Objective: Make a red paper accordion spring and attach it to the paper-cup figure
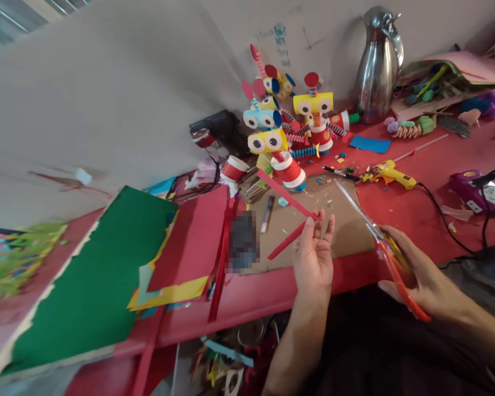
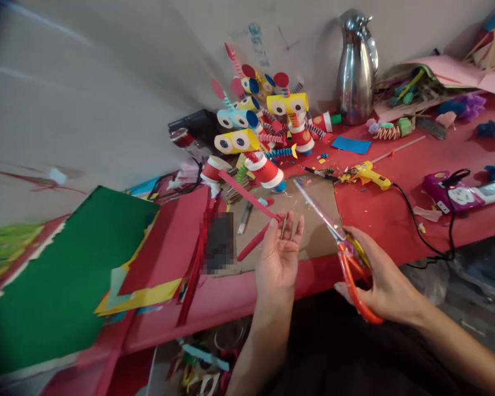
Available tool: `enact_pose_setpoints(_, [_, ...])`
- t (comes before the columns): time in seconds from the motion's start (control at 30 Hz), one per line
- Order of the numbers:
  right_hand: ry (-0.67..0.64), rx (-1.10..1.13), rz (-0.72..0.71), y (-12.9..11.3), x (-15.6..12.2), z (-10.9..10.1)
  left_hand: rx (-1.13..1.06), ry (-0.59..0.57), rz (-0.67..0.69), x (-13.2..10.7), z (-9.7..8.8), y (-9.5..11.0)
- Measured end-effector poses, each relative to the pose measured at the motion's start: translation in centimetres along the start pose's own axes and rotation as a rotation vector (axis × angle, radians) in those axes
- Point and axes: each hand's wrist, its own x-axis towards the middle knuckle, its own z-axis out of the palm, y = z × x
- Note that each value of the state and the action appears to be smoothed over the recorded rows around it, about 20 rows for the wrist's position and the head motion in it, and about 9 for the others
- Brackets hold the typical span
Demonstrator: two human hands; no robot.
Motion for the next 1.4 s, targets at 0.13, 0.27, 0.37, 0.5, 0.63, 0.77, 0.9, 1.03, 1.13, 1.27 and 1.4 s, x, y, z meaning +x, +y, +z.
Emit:
enact_pose_setpoints(0.13, [-0.038, -0.084, 0.002, -1.3, -1.0, 1.3, 0.004, 0.052, -0.089, -0.9, -0.7, 0.1])
enact_pose_setpoints(0.27, [-0.037, -0.199, 0.029, -1.5, -1.4, 2.6, 0.02, 0.036, -0.092, -1.4, -1.4, 0.0])
enact_pose_setpoints(0.37, [-0.016, -0.209, 0.002, -1.4, -1.6, 3.1, 0.068, 0.002, -0.093, -1.6, -1.8, 0.0])
enact_pose_setpoints(0.5, [0.004, -0.19, -0.029, -1.5, -1.5, 3.2, 0.078, 0.03, -0.113, -1.8, -1.7, 0.1])
enact_pose_setpoints(0.63, [0.031, -0.12, -0.033, -1.3, -1.5, 3.2, 0.009, 0.147, -0.151, -2.3, -0.8, 0.4])
enact_pose_setpoints(0.77, [0.016, -0.043, -0.03, -1.0, -1.6, 3.3, -0.063, 0.243, -0.19, -2.5, 0.0, 0.6])
enact_pose_setpoints(0.9, [0.0, 0.016, -0.019, -0.9, -1.7, 3.2, -0.108, 0.259, -0.209, -2.5, 0.1, 0.7])
enact_pose_setpoints(1.03, [-0.003, 0.064, 0.011, -1.1, -1.8, 3.2, -0.103, 0.251, -0.21, -2.7, 0.1, 0.6])
enact_pose_setpoints(1.13, [-0.021, 0.09, 0.026, -1.3, -1.8, 3.0, -0.087, 0.249, -0.204, -2.8, 0.1, 0.5])
enact_pose_setpoints(1.27, [-0.067, 0.126, 0.027, -1.2, -1.8, 2.9, -0.069, 0.238, -0.193, -2.8, 0.0, 0.5])
enact_pose_setpoints(1.4, [-0.042, 0.137, 0.037, -1.1, -1.8, 3.0, -0.083, 0.236, -0.2, -2.7, -0.1, 0.5])
